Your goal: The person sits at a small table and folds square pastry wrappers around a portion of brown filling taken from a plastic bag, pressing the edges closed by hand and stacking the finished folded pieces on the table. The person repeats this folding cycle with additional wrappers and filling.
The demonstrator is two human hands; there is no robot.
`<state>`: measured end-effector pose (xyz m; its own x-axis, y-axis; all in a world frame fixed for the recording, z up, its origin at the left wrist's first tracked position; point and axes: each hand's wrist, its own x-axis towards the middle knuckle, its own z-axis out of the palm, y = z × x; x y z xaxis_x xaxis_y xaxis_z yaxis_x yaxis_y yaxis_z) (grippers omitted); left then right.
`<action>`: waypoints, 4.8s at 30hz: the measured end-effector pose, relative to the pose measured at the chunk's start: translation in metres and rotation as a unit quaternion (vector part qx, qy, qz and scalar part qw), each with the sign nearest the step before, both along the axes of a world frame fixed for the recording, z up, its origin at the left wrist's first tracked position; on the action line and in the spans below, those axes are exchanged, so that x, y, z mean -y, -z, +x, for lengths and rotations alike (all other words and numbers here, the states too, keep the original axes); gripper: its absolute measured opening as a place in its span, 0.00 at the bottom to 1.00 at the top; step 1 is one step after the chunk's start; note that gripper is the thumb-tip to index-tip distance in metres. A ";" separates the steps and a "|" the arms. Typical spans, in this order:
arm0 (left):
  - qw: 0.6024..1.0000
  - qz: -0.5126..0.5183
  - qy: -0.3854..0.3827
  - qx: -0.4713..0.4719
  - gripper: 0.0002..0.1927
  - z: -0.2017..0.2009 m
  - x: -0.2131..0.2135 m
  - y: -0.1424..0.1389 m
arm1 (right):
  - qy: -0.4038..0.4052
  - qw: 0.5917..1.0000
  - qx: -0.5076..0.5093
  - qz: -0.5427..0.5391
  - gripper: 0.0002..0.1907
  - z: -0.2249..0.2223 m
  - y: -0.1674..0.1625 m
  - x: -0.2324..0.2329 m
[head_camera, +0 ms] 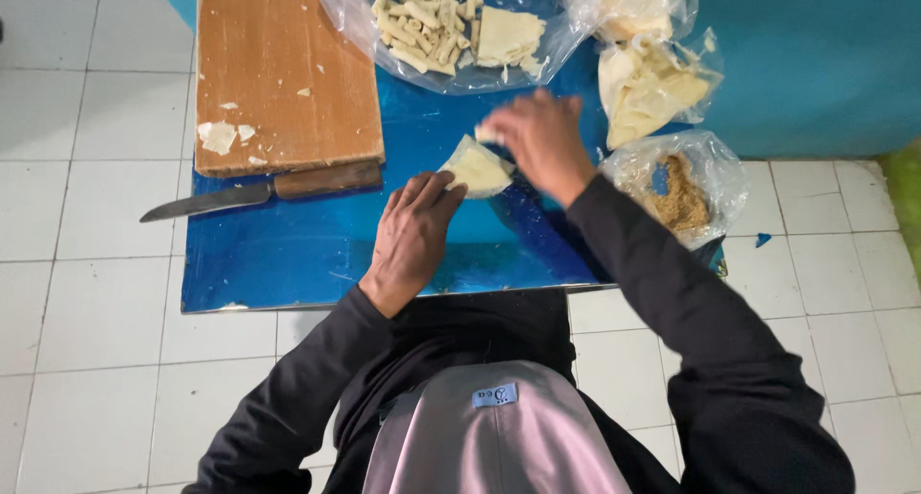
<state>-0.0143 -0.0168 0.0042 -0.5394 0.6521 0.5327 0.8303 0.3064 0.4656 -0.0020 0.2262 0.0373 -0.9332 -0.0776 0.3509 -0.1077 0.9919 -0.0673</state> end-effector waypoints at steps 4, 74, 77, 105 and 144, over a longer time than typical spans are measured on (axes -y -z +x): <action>0.996 0.037 -0.046 0.074 0.12 0.000 -0.009 0.000 | -0.154 0.948 -0.249 -0.124 0.10 -0.023 -0.076 -0.025; 0.984 0.125 -0.030 0.127 0.16 -0.008 -0.036 -0.011 | 0.049 0.947 -0.033 -0.317 0.07 0.060 0.016 0.039; 0.986 0.112 -0.005 0.125 0.19 -0.010 -0.037 -0.012 | -0.023 0.957 -0.071 -0.281 0.05 0.058 0.013 0.042; 0.993 0.067 0.090 0.048 0.03 -0.048 -0.042 0.003 | -0.055 0.978 -0.055 -0.191 0.03 0.033 0.029 0.031; 0.986 0.099 0.052 0.122 0.09 -0.044 -0.027 -0.004 | -0.029 0.992 -0.105 0.063 0.19 0.058 0.017 0.051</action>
<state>-0.0584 0.0105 0.0078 -0.6032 0.6072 0.5171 0.7080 0.1091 0.6978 0.0557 0.1753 0.0202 -0.8337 -0.1840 0.5206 -0.1632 0.9828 0.0861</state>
